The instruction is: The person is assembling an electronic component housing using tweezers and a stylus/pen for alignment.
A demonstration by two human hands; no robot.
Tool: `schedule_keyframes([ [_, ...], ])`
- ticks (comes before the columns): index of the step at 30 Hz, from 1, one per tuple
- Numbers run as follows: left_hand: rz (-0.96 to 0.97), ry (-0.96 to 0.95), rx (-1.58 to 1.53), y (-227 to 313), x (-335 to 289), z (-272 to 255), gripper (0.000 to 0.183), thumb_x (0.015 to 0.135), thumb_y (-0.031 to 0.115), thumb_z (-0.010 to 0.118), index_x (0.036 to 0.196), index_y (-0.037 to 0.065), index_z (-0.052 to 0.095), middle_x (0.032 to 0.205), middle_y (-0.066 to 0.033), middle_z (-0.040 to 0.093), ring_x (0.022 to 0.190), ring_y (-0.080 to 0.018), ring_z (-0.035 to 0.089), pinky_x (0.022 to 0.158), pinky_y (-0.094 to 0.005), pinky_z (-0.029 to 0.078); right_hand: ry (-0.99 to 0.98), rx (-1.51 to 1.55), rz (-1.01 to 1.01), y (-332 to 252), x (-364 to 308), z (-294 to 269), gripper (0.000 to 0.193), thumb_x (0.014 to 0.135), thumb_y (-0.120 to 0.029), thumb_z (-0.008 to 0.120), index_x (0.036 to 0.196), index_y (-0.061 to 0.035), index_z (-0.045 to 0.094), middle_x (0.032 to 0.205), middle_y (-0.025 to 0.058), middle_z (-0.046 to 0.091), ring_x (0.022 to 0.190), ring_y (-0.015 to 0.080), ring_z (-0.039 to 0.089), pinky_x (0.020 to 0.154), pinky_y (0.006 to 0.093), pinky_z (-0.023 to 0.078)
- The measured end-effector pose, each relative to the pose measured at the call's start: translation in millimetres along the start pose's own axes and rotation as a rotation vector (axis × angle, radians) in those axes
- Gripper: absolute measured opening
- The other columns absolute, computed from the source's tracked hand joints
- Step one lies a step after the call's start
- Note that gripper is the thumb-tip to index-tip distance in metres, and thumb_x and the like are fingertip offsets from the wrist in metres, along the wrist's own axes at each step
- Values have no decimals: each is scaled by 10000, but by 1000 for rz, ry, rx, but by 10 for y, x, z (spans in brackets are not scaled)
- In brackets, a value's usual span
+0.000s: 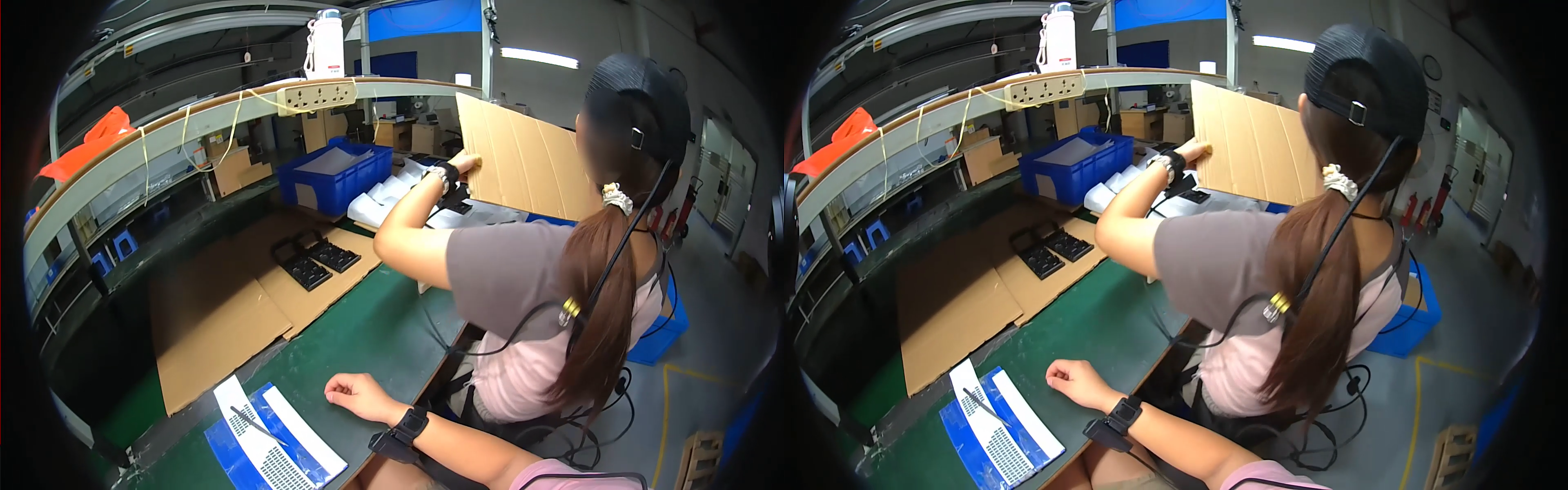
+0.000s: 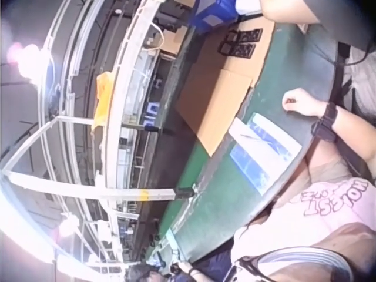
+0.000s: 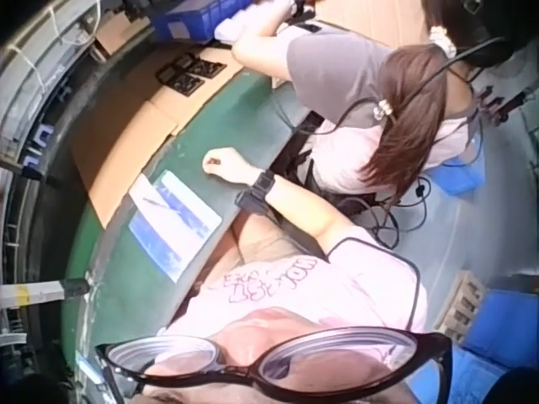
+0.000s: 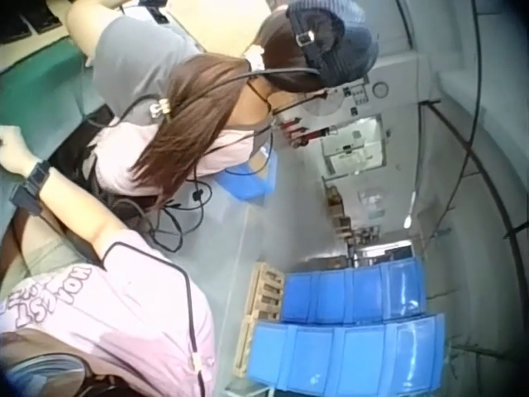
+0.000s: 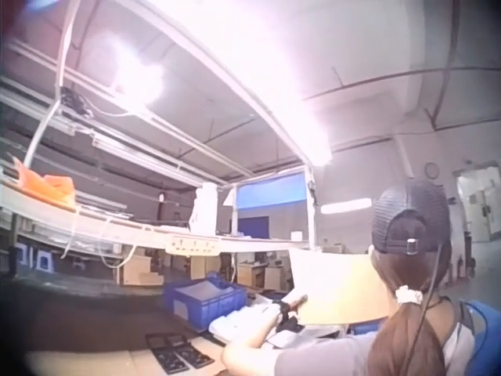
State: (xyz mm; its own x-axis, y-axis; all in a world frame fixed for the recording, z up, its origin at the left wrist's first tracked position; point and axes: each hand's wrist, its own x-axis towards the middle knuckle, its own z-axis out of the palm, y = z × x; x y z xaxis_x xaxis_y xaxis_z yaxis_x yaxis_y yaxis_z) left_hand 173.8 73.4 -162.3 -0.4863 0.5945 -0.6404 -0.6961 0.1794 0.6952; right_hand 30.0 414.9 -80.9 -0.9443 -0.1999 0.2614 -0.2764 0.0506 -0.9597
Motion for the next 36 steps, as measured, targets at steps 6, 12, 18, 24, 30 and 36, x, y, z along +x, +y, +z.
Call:
schedule_keyframes([
  [6, -9, -6, -16, -134, -166, 75, 288, 812, 148, 582, 1054, -6, 575, 917, -54, 623, 853, -146, 565, 799, -271, 433, 81, -22, -8, 6, -24, 20, 92, 817, -94, 587, 829, -2, 590, 674, -5, 570, 621, 43, 496, 574, 206, 422],
  [12, 0, -19, -28, -225, -266, 123, 290, 813, 148, 582, 1058, -6, 573, 917, -55, 622, 853, -147, 565, 800, -271, 433, 87, -33, -15, -21, -33, 58, 103, 816, -96, 580, 821, 7, 582, 654, 3, 565, 606, 54, 496, 562, 214, 420],
  [18, -20, -21, 8, -155, -483, 31, 293, 813, 148, 582, 1062, -7, 570, 917, -55, 622, 853, -147, 565, 801, -272, 432, 83, -40, 5, 19, -51, 43, 72, 820, -85, 594, 831, -14, 600, 688, -18, 574, 630, 31, 499, 572, 192, 419],
  [24, -68, -103, 68, -27, -493, -68, 295, 814, 147, 582, 1066, -7, 568, 917, -56, 622, 854, -148, 565, 802, -272, 432, 96, -149, 30, -39, -55, 5, 81, 825, -93, 587, 832, -12, 593, 697, -10, 580, 643, 41, 507, 592, 201, 426],
  [30, -141, -255, 198, 337, -260, -107, 298, 815, 147, 582, 1069, -7, 566, 917, -57, 622, 854, -148, 565, 802, -273, 432, 96, -112, -7, 3, -12, 44, 98, 814, -121, 591, 825, -24, 590, 702, -2, 592, 646, 57, 514, 600, 215, 423],
  [36, -185, -371, 289, 518, -207, -136, 301, 815, 147, 582, 1073, -8, 563, 917, -58, 622, 854, -149, 565, 803, -273, 432, 119, -154, 5, -66, -43, 32, 86, 806, -107, 581, 821, -23, 585, 699, -2, 590, 645, 65, 516, 603, 218, 419],
])
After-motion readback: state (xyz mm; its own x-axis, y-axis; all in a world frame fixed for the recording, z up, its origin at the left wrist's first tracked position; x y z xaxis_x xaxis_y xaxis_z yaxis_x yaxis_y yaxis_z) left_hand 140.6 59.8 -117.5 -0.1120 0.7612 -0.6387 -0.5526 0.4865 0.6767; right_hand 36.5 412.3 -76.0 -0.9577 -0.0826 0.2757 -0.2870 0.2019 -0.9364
